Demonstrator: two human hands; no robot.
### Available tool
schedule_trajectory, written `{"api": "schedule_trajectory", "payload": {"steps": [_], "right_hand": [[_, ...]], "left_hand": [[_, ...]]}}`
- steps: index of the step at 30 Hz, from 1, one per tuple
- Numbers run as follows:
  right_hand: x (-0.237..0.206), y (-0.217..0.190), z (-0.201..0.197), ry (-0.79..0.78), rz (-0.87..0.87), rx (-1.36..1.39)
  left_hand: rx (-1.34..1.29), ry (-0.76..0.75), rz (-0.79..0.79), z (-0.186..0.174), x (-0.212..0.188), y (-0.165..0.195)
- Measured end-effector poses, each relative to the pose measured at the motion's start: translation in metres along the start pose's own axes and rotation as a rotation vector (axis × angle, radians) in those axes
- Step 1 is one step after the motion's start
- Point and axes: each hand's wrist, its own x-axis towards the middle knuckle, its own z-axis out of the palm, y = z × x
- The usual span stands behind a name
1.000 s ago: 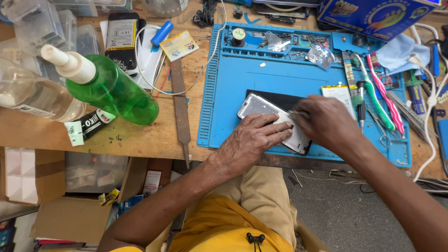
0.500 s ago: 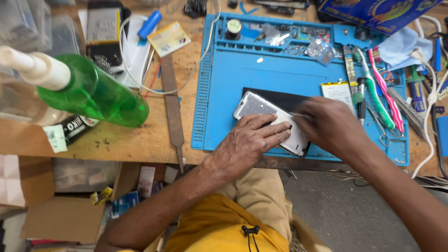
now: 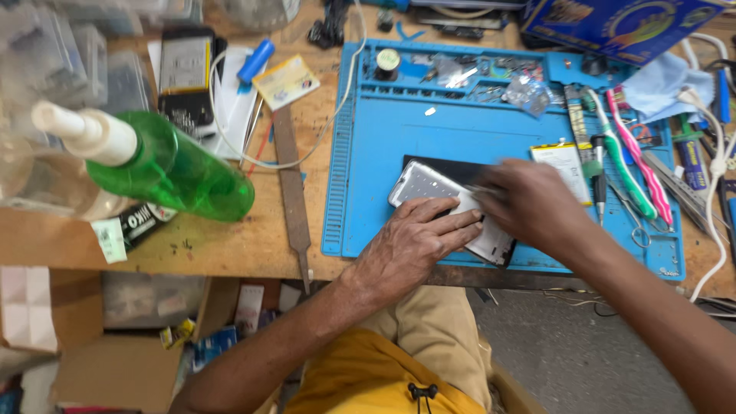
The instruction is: The person scrapes old adhesive residue from the inside of a phone mid-frame with a metal tool, working around the edges and screw holes. They then spray liquid onto the housing, wipe it, do further scraping and picking at residue, and finally place the phone housing into a blue and white box.
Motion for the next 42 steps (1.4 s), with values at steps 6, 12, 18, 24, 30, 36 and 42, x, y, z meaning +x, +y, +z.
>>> {"api": "schedule_trajectory", "payload": {"steps": [6,12,18,24,30,36,42], "right_hand": [[-0.005,0.018,0.012,-0.005,0.082,-0.067],[0.057,-0.015,0.027,0.152,-0.237,0.04],[0.001,-0.004,-0.007,-0.047,0.021,-0.108],[0.052,-0.011,0.025,0.028,-0.062,0.006],[-0.014,0.009,-0.014,-0.205,0.253,-0.116],[0.014,0.013,0.006,-0.08,0.05,-0.021],[0.046,0.005,0.022,0.019,-0.105,0.06]], "left_hand": [[-0.017,-0.017,0.005,0.004,-0.005,-0.003],[-0.05,-0.033,-0.017,0.003,-0.004,-0.001],[-0.043,0.004,-0.007,0.007,-0.004,-0.002],[-0.026,-0.046,-0.012,0.001,-0.004,-0.003],[-0.039,-0.023,-0.007,0.003,-0.001,-0.003],[0.025,-0.03,0.009,0.004,-0.002,-0.003],[0.033,-0.049,-0.003,-0.001,-0.001,0.001]]}}
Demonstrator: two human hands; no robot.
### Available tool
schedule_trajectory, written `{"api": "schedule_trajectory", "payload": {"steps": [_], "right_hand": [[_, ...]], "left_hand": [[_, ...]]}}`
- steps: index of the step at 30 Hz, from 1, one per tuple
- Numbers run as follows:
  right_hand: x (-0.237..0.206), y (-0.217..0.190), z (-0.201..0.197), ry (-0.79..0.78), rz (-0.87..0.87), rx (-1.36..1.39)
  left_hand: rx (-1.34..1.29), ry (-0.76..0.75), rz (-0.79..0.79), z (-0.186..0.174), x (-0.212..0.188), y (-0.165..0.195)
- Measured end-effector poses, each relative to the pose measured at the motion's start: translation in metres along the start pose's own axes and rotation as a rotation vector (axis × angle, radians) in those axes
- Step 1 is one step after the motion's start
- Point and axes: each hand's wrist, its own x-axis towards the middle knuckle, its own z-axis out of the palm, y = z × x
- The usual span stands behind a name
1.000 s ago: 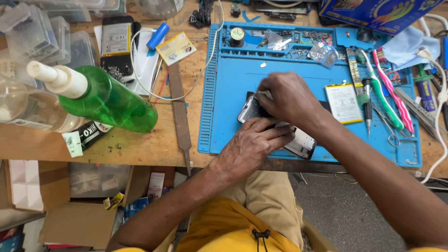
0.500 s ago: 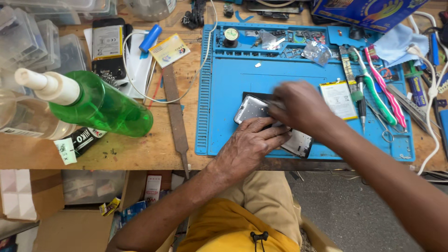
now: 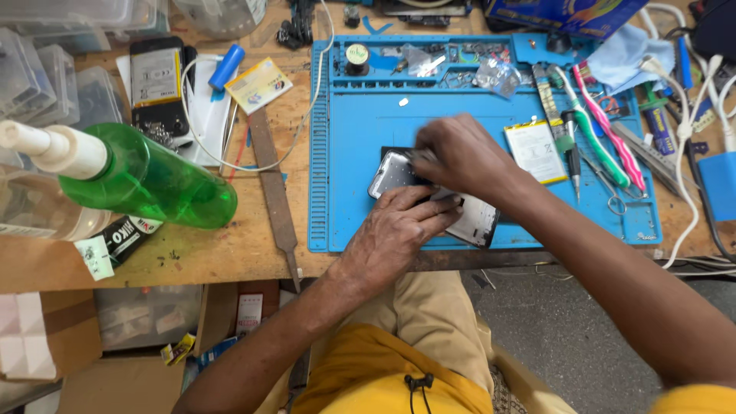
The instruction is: The person scrapes old adhesive residue from the inside of a phone mid-frame with a metal tool, working around the edges and screw holes. They then spray liquid onto the housing, wipe it, do further scraping and picking at residue, and finally place the phone housing into a blue and white box.
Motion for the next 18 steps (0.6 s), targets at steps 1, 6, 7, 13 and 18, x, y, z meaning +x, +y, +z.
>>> {"api": "schedule_trajectory", "payload": {"steps": [1,6,7,13,18], "right_hand": [[-0.012,0.002,-0.007,-0.065,0.077,-0.01],[-0.076,0.017,-0.038,-0.174,0.342,-0.071],[-0.074,0.018,-0.035,-0.139,0.316,-0.083],[0.014,-0.007,0.002,-0.051,0.091,0.036],[-0.008,-0.009,-0.009,-0.031,0.06,0.032]], "left_hand": [[-0.006,0.014,0.012,0.0,0.0,0.0],[-0.077,0.047,-0.008,0.005,-0.001,-0.001],[-0.068,0.045,-0.007,0.005,-0.001,-0.001],[-0.034,0.027,0.019,-0.001,-0.002,0.0],[-0.002,0.036,-0.014,-0.001,-0.001,0.003]]}}
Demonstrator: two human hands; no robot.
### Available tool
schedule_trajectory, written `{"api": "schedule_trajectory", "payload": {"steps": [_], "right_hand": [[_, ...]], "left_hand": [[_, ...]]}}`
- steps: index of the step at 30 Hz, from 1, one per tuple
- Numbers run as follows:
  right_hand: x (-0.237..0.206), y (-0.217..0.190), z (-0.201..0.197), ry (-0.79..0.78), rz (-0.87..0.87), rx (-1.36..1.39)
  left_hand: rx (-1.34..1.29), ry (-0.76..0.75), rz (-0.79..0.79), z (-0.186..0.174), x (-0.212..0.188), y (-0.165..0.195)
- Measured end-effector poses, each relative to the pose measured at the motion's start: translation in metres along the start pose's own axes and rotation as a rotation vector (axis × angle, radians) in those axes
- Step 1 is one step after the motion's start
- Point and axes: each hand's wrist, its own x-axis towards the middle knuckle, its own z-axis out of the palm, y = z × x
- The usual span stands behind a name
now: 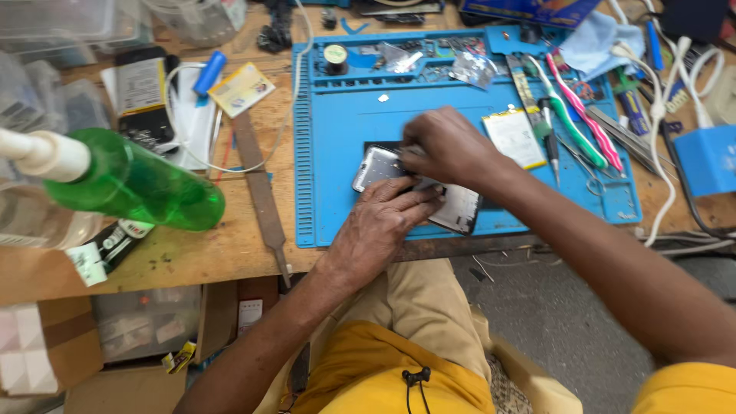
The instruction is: The person scrapes old adhesive residue from the inside of a phone mid-frame with a metal tool, working around the edges and screw holes. They then spray liquid onto the housing, wipe it, do further scraping and picking at residue, and finally place the phone housing into a blue and white box.
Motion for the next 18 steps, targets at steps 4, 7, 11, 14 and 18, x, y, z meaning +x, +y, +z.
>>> {"api": "schedule_trajectory", "payload": {"steps": [4,7,11,14,18], "right_hand": [[-0.071,0.028,-0.019,-0.119,0.256,-0.105],[-0.084,0.028,-0.037,-0.152,0.347,-0.182],[-0.081,0.019,-0.058,0.055,0.398,-0.098],[-0.088,0.031,-0.047,-0.076,0.422,-0.031],[-0.081,0.05,-0.009,0.028,0.176,-0.074]], "left_hand": [[-0.025,-0.006,0.004,0.003,-0.001,0.001],[-0.055,-0.019,-0.005,0.004,0.001,0.001],[0.0,-0.012,0.009,0.002,0.003,0.001],[0.002,-0.053,-0.002,0.001,0.002,-0.001],[-0.078,-0.053,-0.001,0.001,0.0,-0.002]]}}
